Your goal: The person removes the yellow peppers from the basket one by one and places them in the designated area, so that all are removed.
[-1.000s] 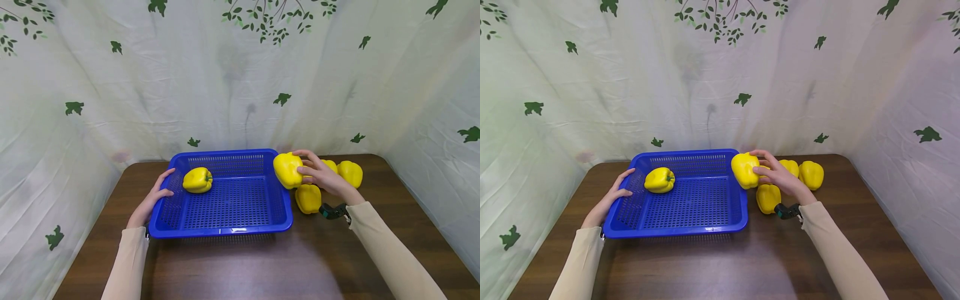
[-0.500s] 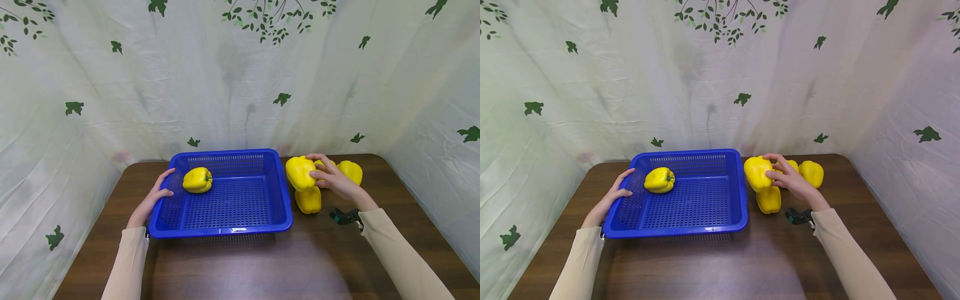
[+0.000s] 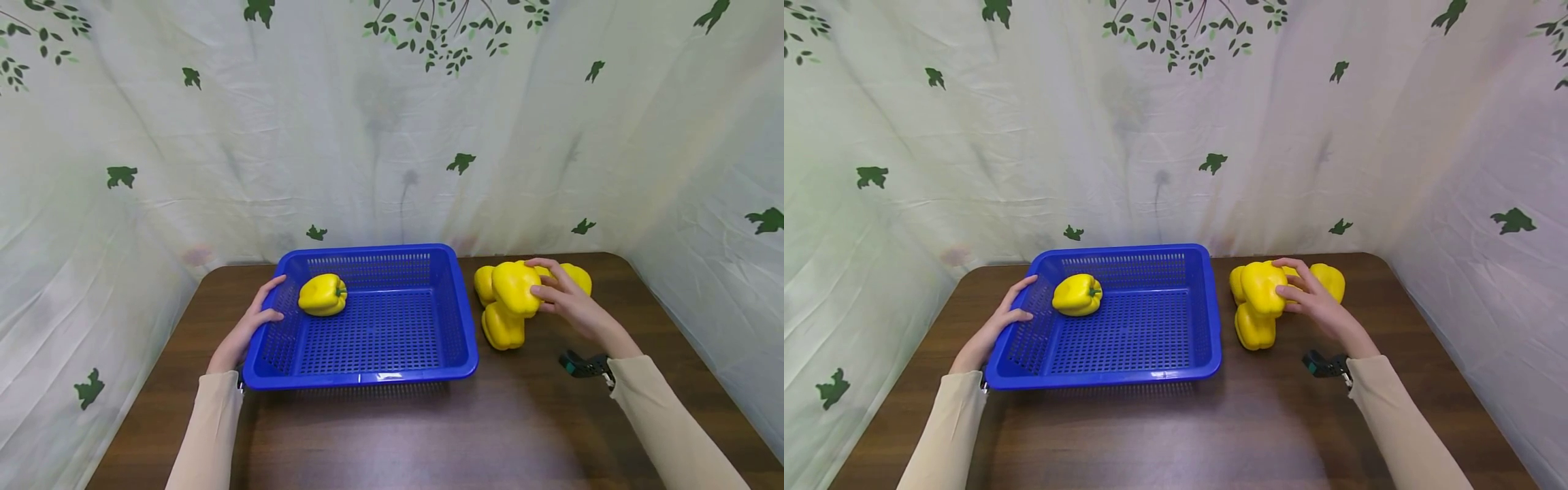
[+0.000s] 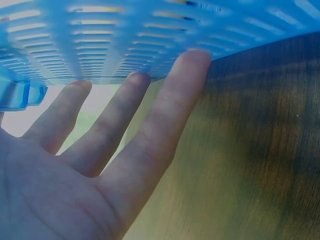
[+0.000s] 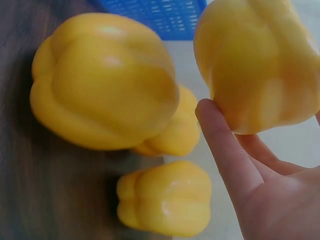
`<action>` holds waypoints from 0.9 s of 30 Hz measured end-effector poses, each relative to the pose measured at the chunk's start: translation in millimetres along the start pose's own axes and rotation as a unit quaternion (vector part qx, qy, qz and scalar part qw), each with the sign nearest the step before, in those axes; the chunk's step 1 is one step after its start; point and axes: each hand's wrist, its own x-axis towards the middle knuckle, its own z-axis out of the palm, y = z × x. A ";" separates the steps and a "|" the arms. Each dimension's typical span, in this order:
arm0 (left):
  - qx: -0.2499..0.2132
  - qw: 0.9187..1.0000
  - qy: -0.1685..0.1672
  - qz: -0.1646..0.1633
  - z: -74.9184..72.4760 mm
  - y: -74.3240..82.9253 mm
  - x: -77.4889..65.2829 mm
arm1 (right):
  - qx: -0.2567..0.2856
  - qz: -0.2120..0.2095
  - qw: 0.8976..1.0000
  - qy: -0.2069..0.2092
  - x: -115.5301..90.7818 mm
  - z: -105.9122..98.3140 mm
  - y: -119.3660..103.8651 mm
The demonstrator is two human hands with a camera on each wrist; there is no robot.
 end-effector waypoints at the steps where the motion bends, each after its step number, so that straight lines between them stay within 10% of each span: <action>1: 0.000 1.000 0.000 0.000 0.1 0.1 -0.1 | -0.002 -0.001 1.000 0.003 -1.7 -1.6 1.5; 27: -0.001 1.000 0.003 -0.003 -0.3 -0.9 -0.7 | 0.002 -0.014 0.999 0.034 -37.1 -24.5 37.8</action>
